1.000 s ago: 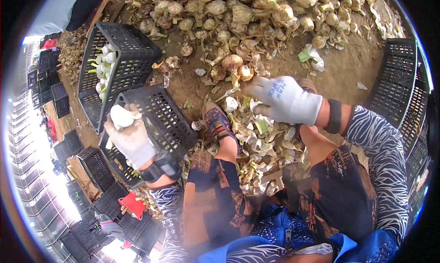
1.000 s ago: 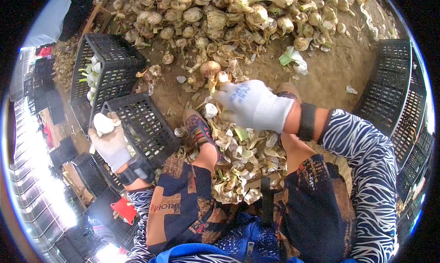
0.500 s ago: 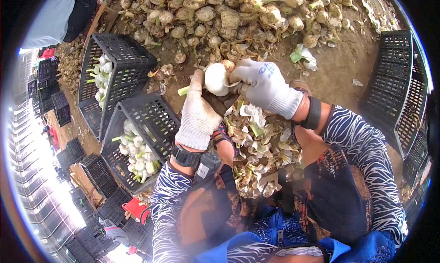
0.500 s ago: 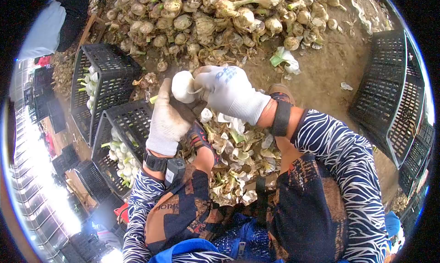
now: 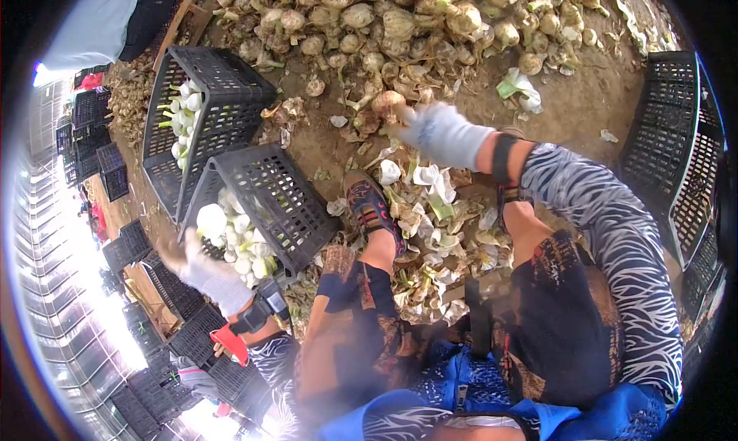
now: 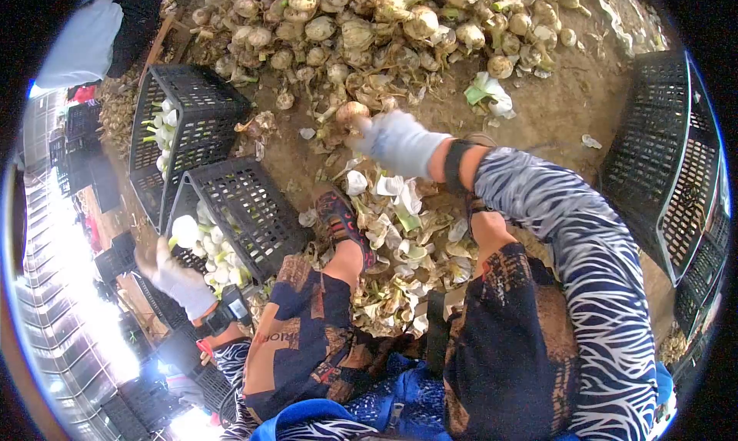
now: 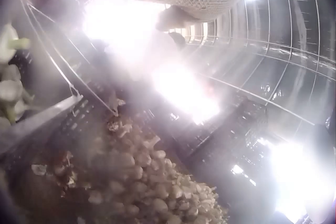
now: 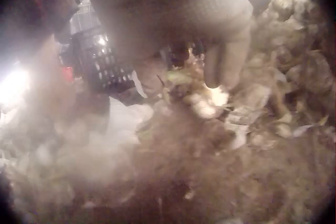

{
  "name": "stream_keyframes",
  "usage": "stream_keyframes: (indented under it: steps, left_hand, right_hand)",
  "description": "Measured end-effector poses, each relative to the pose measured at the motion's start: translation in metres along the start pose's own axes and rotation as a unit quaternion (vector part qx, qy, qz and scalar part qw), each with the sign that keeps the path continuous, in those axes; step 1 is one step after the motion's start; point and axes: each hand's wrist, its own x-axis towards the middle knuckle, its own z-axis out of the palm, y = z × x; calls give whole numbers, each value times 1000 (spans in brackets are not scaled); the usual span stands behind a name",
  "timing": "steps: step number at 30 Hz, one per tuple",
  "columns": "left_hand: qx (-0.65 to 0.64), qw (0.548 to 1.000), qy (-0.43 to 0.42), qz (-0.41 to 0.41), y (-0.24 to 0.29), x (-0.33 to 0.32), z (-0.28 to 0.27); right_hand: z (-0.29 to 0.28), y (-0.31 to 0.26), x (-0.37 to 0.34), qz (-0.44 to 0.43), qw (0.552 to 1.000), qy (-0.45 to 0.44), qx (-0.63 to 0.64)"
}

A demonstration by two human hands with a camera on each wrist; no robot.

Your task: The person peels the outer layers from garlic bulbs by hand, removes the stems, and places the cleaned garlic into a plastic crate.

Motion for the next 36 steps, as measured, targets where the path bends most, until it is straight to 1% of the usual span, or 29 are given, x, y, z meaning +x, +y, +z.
stream_keyframes:
  steps: [1, 3, 4, 5, 6, 7, 8, 9, 10, 11, 12, 14, 15, 16, 17, 18, 20, 21, 22, 23, 24, 25, 26, 27, 30, 32, 34, 35, 36]
  left_hand:
    - [1, 1000, -2, 0, -7, 6, -13]
    - [172, 976, -48, 127, -20, 14, -27]
    - [169, 976, -49, 128, -5, 6, -12]
    - [71, 991, -96, 66, 9, -8, 9]
    - [-27, 990, -141, 3, 19, -18, 31]
    - [-12, 976, -218, 21, 16, -21, 46]
    - [2, 956, -292, 38, 12, -24, 60]
    - [5, 929, -369, 10, 17, -34, 78]
    - [6, 896, -444, -17, 21, -45, 97]
    - [24, 859, -511, -10, 14, -53, 115]
    - [42, 818, -574, -2, 2, -61, 132]
    - [8, 773, -615, 153, -29, -80, 159]
    - [-52, 764, -640, 58, -27, -91, 164]
    - [-111, 744, -657, -37, -25, -103, 169]
    - [-177, 756, -623, -95, -34, -116, 174]
    - [-179, 757, -622, -96, -30, -122, 174]
    - [-150, 813, -560, -54, -11, -129, 168]
    - [-192, 802, -547, -144, 6, -134, 164]
    - [-191, 802, -547, -143, 3, -137, 165]
    - [-142, 838, -524, -52, -5, -140, 166]
    - [-92, 863, -495, 39, -6, -142, 167]
    - [-69, 876, -471, 82, -6, -143, 167]
    - [-68, 875, -472, 83, -6, -144, 167]
    - [-71, 873, -474, 93, -5, -145, 167]
    - [-85, 865, -483, 102, -7, -151, 170]
    - [-111, 850, -512, 49, -10, -153, 172]
    - [-108, 850, -512, 55, -3, -154, 172]
    - [-78, 854, -504, 103, 0, -153, 172]
    - [-47, 855, -494, 151, 2, -153, 172]
  right_hand:
    - [8, -5, 10, 1, 1000, 0, 2]
    - [28, -8, 33, -53, 998, 33, -31]
    - [27, -8, 39, -50, 998, 34, -33]
    - [25, -8, 45, -34, 999, 3, -33]
    - [23, -6, 49, -19, 999, -28, -33]
    - [19, 0, 46, -39, 999, 10, -7]
    - [22, 6, 50, -40, 999, 6, -11]
    - [30, 14, 54, 35, 987, 80, 135]
    - [35, 20, 55, 111, 943, 151, 276]
    - [3, 19, 34, 157, 858, 168, 459]
    - [5, 20, 32, 134, 733, 277, 607]
    - [-24, 19, 11, 183, 549, 205, 789]
    - [-13, 25, 17, 159, 506, 229, 816]
    - [-15, 24, 14, 161, 510, 229, 813]
    - [-17, 22, 11, 142, 472, 243, 835]
    - [-21, 16, 8, 122, 433, 257, 855]
    - [-38, 5, -1, 132, 450, 258, 845]
    - [-37, 1, -3, 126, 539, 247, 795]
    - [-35, 0, -2, 119, 623, 235, 737]
    - [-18, -2, 6, 85, 642, 279, 709]
    - [-22, -4, 4, 85, 642, 280, 709]
    - [-26, -4, 0, 122, 615, 245, 739]
    - [-30, -6, -4, 160, 585, 210, 767]
    - [-34, -5, -9, 162, 568, 205, 780]
    - [-29, 6, -18, 155, 572, 187, 784]
    - [-30, 11, -24, 148, 560, 191, 792]
    - [-28, 22, -29, 79, 545, 144, 822]
    - [-22, 28, -30, 67, 590, 154, 789]
    - [-27, 26, -35, 67, 590, 155, 790]
